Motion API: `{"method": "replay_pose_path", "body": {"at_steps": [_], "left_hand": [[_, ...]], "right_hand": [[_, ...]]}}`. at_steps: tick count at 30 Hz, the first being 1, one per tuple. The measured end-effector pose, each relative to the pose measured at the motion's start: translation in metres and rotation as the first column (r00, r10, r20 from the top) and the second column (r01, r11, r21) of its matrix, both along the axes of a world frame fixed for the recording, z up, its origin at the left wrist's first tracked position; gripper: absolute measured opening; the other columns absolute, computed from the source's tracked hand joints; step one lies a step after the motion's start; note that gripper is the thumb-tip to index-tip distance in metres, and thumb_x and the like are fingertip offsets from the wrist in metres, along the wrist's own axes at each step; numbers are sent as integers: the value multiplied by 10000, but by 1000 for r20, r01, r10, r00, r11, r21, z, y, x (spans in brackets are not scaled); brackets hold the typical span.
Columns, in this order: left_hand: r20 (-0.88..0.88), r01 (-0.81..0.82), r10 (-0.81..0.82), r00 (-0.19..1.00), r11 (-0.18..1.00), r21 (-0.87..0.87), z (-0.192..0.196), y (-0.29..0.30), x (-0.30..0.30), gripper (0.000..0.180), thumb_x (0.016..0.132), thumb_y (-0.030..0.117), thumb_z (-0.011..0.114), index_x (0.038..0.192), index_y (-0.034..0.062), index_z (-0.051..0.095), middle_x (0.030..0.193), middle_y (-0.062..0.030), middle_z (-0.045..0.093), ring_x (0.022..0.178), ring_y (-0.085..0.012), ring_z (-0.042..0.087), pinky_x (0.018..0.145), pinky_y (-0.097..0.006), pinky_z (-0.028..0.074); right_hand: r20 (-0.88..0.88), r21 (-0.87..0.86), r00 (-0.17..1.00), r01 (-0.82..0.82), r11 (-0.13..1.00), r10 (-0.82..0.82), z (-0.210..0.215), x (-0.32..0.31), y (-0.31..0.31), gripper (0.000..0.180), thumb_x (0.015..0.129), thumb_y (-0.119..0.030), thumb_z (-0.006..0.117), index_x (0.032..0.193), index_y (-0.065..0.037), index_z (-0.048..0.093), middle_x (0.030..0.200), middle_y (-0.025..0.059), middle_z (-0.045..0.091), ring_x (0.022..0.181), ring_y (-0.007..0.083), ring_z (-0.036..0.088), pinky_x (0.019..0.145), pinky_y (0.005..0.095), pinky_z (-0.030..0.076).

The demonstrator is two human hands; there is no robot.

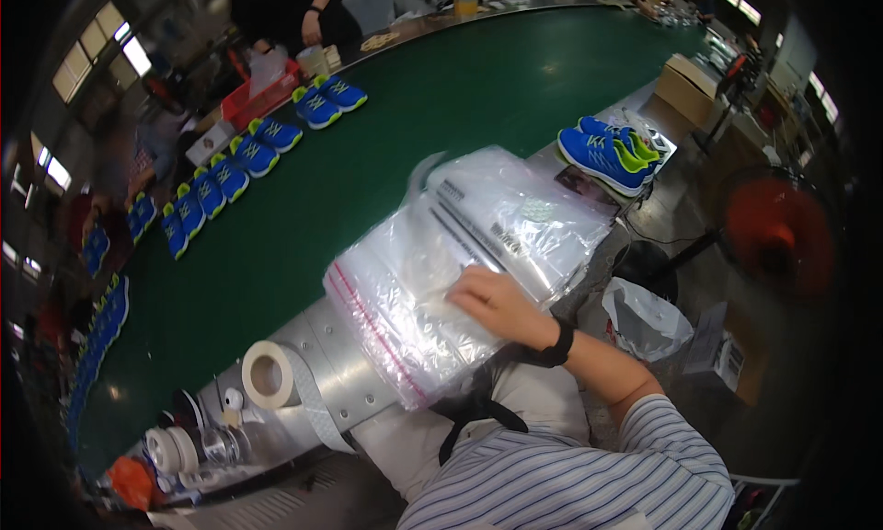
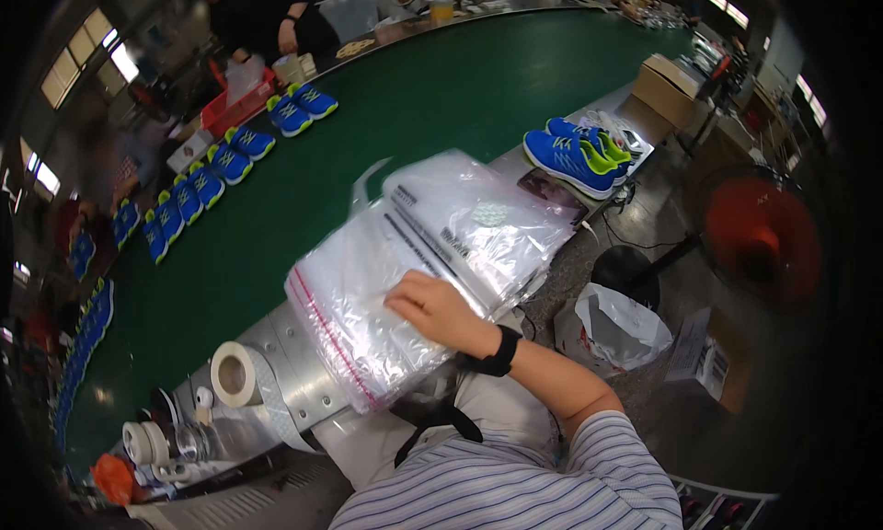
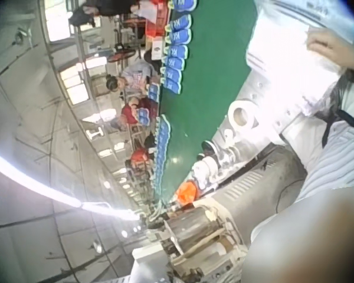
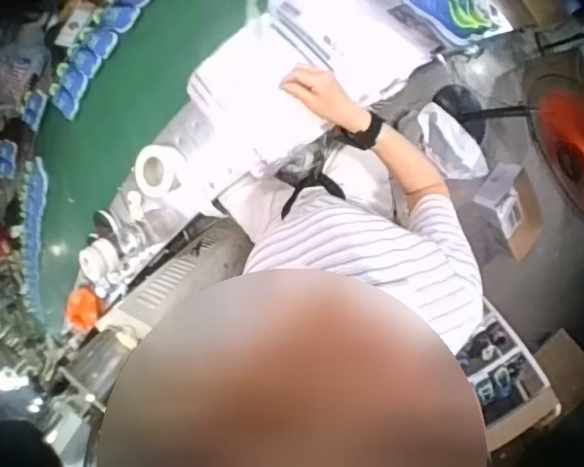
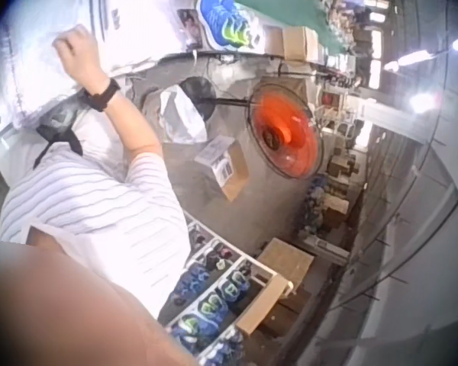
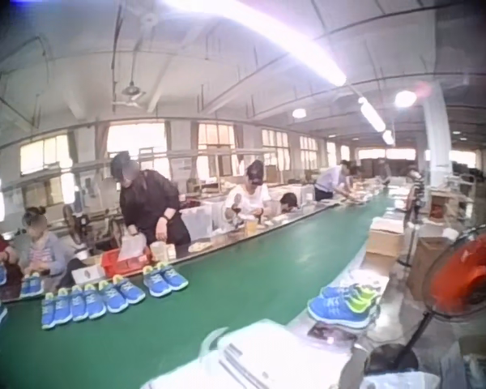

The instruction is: The recorder is taking small white adhesive labels from a strip and applying them to clear plastic bags containing manufactured goods on a production line.

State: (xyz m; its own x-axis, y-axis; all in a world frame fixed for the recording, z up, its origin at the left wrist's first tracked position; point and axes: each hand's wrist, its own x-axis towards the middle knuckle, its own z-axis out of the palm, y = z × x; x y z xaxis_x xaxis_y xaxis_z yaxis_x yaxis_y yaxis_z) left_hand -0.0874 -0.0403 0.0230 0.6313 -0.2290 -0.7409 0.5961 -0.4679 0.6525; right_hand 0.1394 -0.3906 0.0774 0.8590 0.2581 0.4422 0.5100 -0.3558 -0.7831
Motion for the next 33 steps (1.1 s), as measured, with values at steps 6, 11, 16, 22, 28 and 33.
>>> {"method": "replay_pose_path", "body": {"at_steps": [6,11,16,22,28,33], "left_hand": [[151,108,-119,981,991,78,32,-36,68,215,908,232,502,898,25,556,797,-65,584,699,-159,548,606,-286,442],[553,109,-223,802,967,231,71,-72,102,267,838,171,556,1043,6,509,995,-132,523,875,-234,513,743,-333,418],[854,121,-508,115,860,495,52,-140,174,524,674,66,650,1165,-2,481,1137,-212,483,1020,-366,483,920,-424,358],[887,-3,-432,159,899,438,17,-131,179,349,674,54,642,1003,2,538,942,-164,545,877,-343,501,791,-412,400],[889,-98,-436,-139,899,426,26,-127,182,154,670,-14,615,779,52,528,911,-144,563,907,-333,529,832,-407,408],[895,153,-445,42,888,434,16,-103,161,204,697,6,605,896,41,576,1025,-153,580,978,-332,533,862,-410,411]], "right_hand": [[-124,-167,991,-69,984,49,-42,-5,34,252,786,-295,610,689,-74,537,718,87,552,675,303,565,582,399,431],[-306,-251,950,-146,957,64,-42,-5,49,359,846,-387,516,701,-71,606,688,92,606,706,310,587,624,386,455],[-414,148,849,-292,945,327,-60,11,38,275,850,-265,492,769,-47,638,710,115,620,670,224,581,641,333,449],[-608,471,623,-215,856,492,-50,14,35,306,854,-255,510,668,-24,588,558,17,520,501,89,465,464,238,366],[-605,376,751,-22,927,264,-40,23,27,302,880,-254,477,702,-39,593,574,47,536,494,113,490,472,270,392],[128,164,807,556,815,-576,1,39,-72,176,843,-152,498,751,-12,552,709,168,548,664,286,533,610,386,422]]}}
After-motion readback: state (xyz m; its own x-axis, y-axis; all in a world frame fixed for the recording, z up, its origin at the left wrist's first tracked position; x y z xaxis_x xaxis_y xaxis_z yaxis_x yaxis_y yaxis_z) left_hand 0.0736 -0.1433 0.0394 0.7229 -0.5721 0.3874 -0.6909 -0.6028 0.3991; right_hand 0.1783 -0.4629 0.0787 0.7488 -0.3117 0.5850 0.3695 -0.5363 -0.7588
